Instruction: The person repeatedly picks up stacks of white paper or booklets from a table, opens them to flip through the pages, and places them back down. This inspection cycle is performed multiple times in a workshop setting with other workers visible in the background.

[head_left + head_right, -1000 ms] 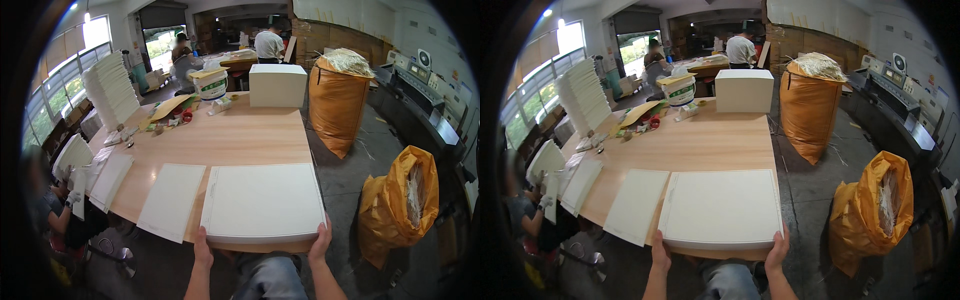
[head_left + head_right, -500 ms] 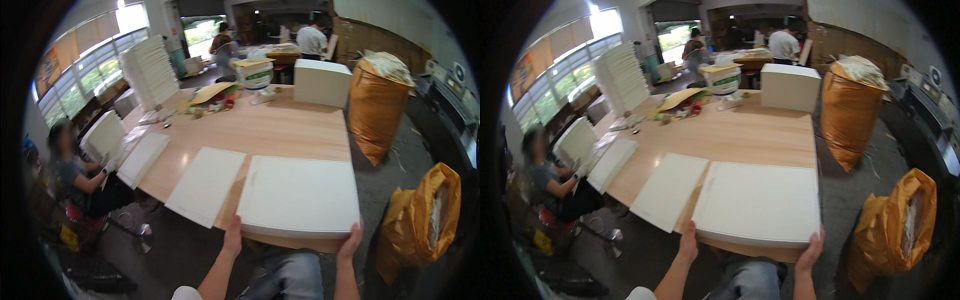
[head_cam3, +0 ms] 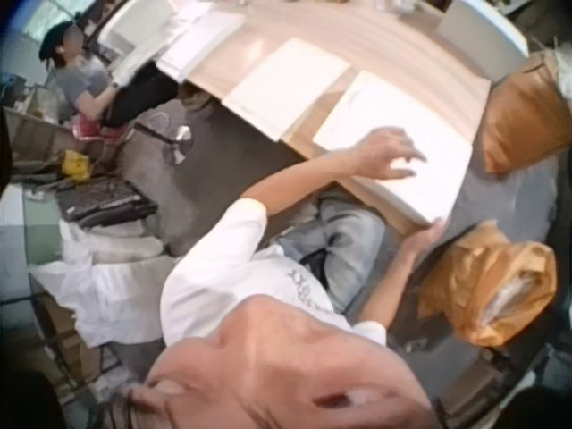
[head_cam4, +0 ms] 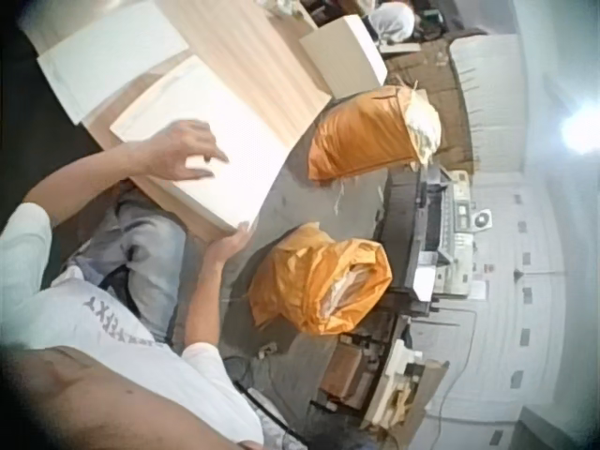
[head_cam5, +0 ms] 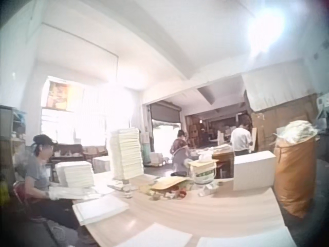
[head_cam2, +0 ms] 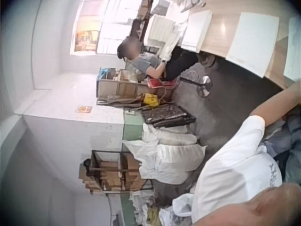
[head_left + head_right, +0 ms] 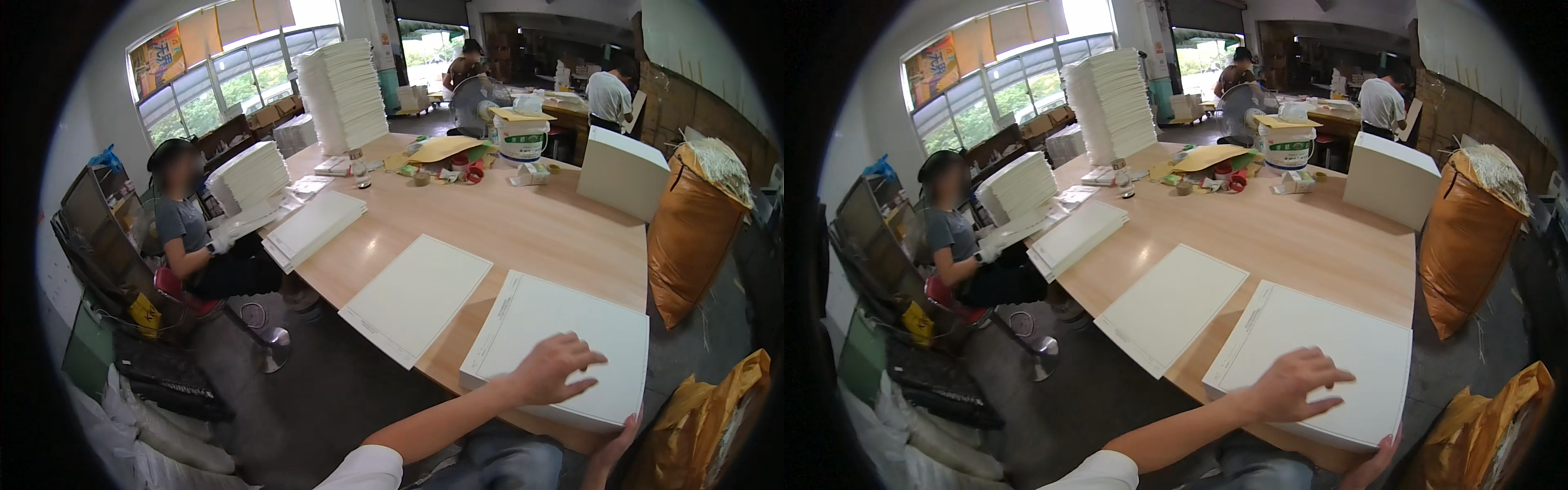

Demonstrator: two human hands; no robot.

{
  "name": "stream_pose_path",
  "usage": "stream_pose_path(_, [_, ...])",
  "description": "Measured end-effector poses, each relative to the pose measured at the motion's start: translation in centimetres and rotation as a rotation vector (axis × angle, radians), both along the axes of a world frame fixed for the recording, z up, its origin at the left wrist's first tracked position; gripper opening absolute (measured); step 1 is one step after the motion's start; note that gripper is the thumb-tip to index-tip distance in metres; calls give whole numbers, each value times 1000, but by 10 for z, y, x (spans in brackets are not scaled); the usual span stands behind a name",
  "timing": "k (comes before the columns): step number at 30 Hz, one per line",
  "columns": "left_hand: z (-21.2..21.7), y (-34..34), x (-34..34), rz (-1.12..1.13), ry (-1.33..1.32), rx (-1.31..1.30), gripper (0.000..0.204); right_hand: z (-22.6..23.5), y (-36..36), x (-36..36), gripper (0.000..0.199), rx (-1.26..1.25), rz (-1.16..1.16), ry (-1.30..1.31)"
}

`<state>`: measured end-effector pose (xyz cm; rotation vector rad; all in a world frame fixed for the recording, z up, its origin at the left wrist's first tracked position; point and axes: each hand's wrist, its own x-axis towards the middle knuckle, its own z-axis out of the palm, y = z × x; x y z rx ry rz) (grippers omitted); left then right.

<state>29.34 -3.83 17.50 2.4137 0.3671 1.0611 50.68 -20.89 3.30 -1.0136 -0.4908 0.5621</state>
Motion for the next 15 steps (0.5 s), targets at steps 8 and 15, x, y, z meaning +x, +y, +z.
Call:
stream_pose_path(8, [-50, 7, 34, -227, 156, -182, 15, 0, 2, 6, 54, -131, -83, -261])
stream_pose_path(15, [-25, -3, 31, -197, 305, -263, 16, -1, -3, 16, 55, -181, -107, -295])
